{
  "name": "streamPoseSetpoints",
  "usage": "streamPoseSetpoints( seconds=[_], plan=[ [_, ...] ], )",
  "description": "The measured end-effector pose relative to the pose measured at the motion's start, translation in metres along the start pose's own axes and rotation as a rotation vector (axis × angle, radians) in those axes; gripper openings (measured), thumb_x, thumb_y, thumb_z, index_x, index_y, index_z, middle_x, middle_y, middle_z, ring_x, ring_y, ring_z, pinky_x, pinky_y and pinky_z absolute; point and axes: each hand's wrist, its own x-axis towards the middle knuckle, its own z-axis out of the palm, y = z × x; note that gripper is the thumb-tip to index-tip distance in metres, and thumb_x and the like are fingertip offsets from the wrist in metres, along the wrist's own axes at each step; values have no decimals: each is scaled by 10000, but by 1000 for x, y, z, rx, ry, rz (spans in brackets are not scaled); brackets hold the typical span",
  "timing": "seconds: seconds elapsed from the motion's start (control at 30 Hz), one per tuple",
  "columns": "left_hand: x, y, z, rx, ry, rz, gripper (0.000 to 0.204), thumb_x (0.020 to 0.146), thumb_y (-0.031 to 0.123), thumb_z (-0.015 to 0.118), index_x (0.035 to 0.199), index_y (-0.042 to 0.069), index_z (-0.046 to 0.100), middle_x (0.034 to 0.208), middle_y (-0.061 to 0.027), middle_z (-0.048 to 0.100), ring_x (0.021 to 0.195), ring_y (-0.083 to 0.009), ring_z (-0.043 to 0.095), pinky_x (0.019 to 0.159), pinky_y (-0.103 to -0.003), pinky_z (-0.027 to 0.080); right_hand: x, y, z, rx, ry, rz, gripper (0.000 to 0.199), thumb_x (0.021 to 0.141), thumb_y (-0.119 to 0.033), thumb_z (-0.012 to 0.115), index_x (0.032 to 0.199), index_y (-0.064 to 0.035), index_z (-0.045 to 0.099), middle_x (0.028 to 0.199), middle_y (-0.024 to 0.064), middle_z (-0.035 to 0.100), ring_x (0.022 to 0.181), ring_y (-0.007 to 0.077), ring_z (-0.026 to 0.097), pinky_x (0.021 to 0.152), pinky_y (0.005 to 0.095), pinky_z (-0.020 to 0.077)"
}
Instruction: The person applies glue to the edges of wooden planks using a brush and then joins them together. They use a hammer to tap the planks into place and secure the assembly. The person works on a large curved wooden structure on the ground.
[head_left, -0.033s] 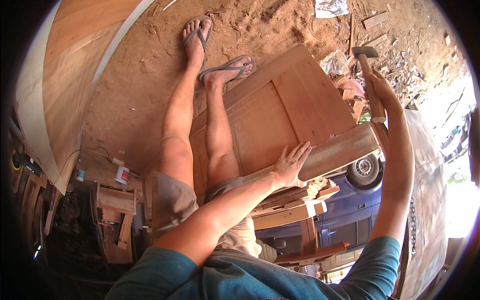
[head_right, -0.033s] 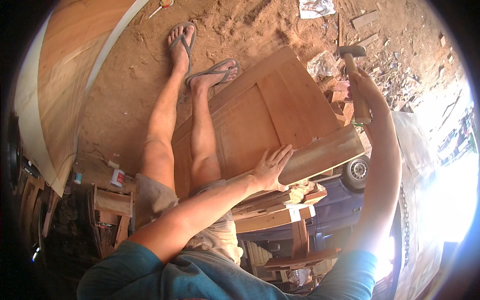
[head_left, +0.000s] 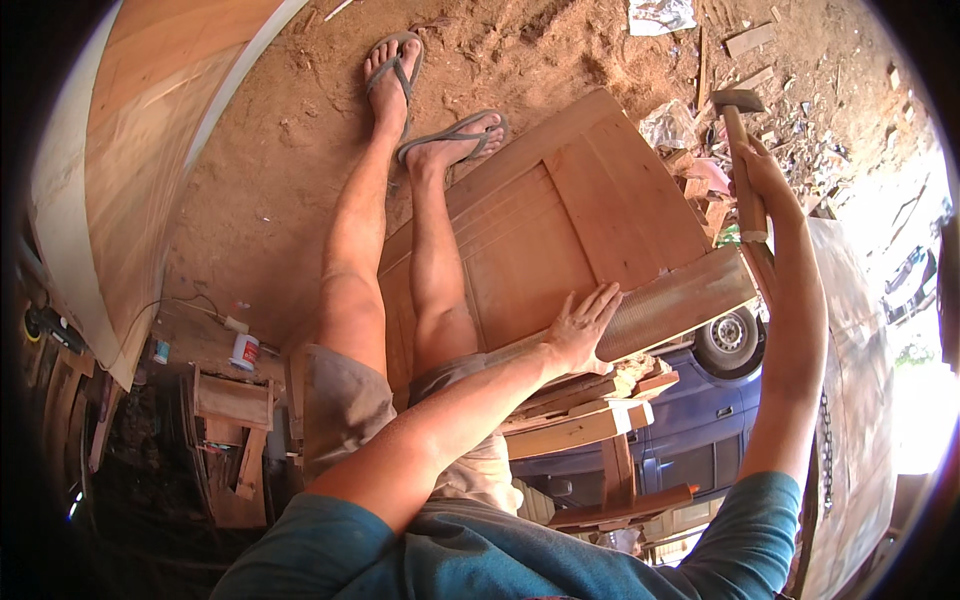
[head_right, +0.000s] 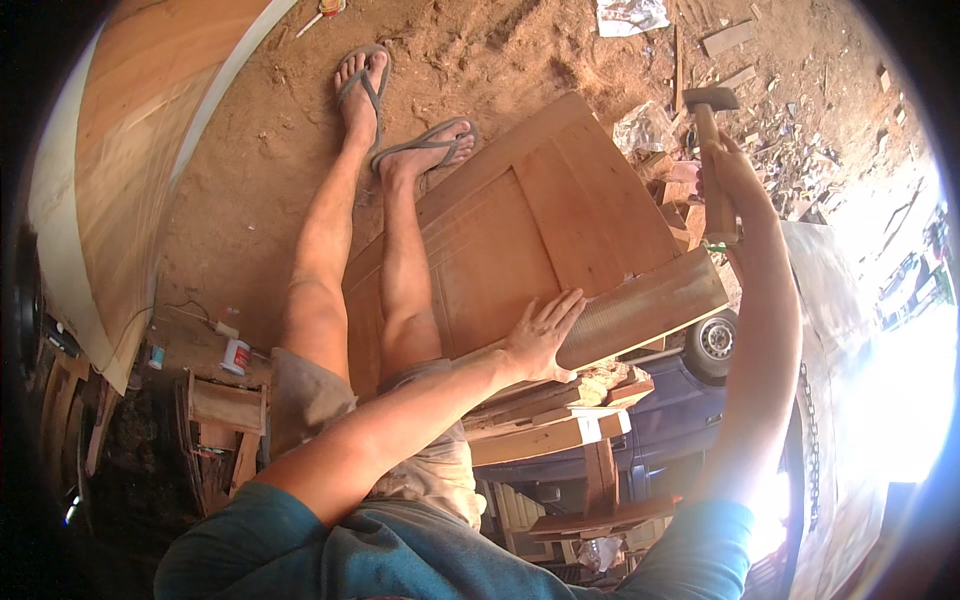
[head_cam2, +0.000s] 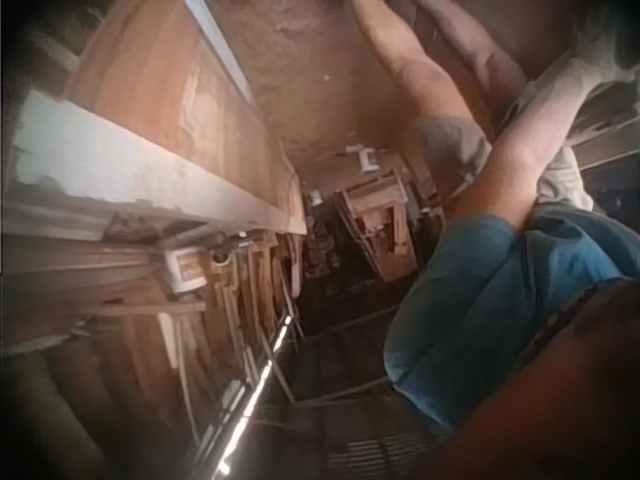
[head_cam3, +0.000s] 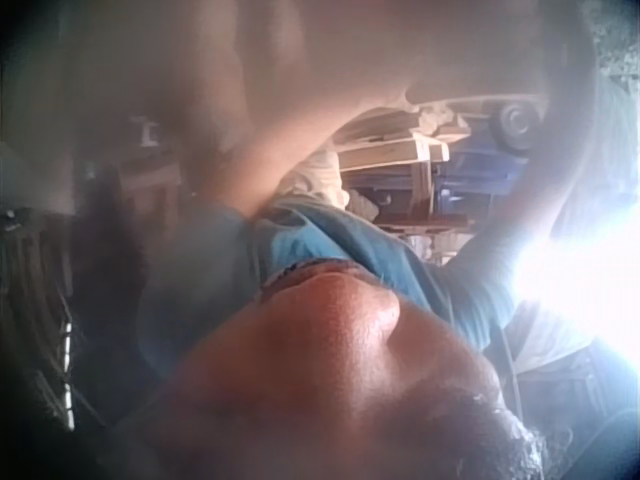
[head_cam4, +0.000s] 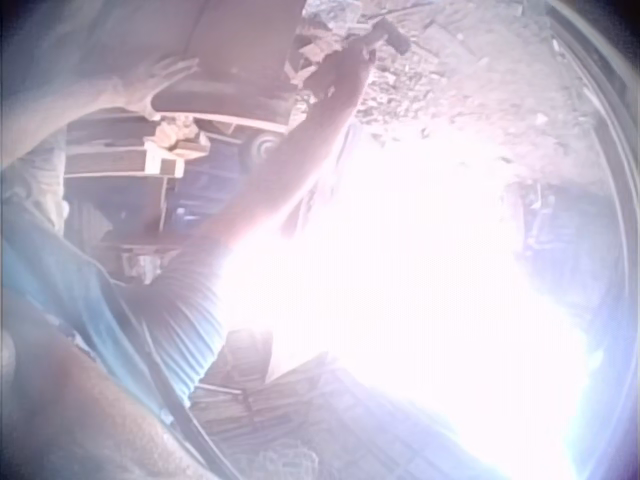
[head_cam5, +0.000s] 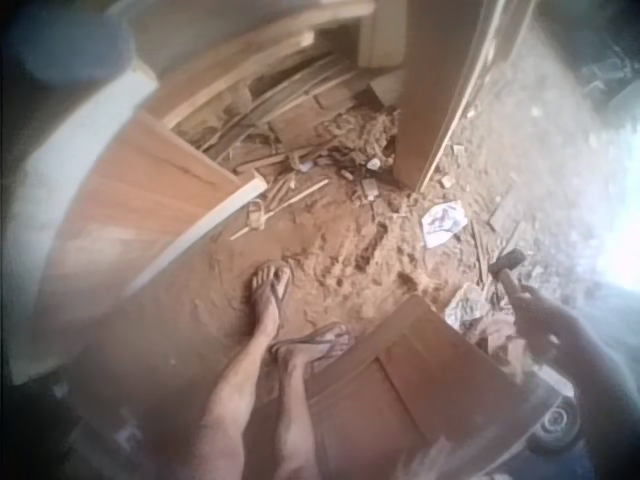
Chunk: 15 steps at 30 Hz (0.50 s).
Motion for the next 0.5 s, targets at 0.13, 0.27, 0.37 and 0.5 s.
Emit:
streamPoseSetpoints(
  seconds=[0.13,0.27,0.37,0.5],
  plan=[
    [1,-1,1,1,6,-13,1444,602,724,798,1614,7,59,1677,-155,49,1535,-286,119,1205,-603,233,-13,-7,39,-314,-31,-14,516,1041,-229,522,1530,-104,415,887,113,654,655,206,659,537,361,589],
    [-1,0,0,-5,12,-13,1415,613,702,796,1607,2,72,1661,-160,72,1517,-287,141,1191,-595,246,-20,6,48,-290,-498,69,420,1038,-172,535,1442,-56,533,1011,132,696,776,222,696,657,381,615],
    [0,0,-2,-12,18,-14,1392,622,686,794,1602,-1,82,1649,-164,89,1504,-288,157,1180,-590,256,-26,14,35,17,-470,111,448,1031,-195,555,1452,-43,527,1007,131,692,756,231,693,622,386,601],
    [-1,0,-2,-8,16,-6,1363,634,665,791,1595,-6,96,1634,-168,111,1486,-289,179,1166,-583,269,-34,9,11,23,-313,61,552,1039,-213,525,1565,-84,419,1023,172,692,699,245,688,564,398,581]
  ],
)
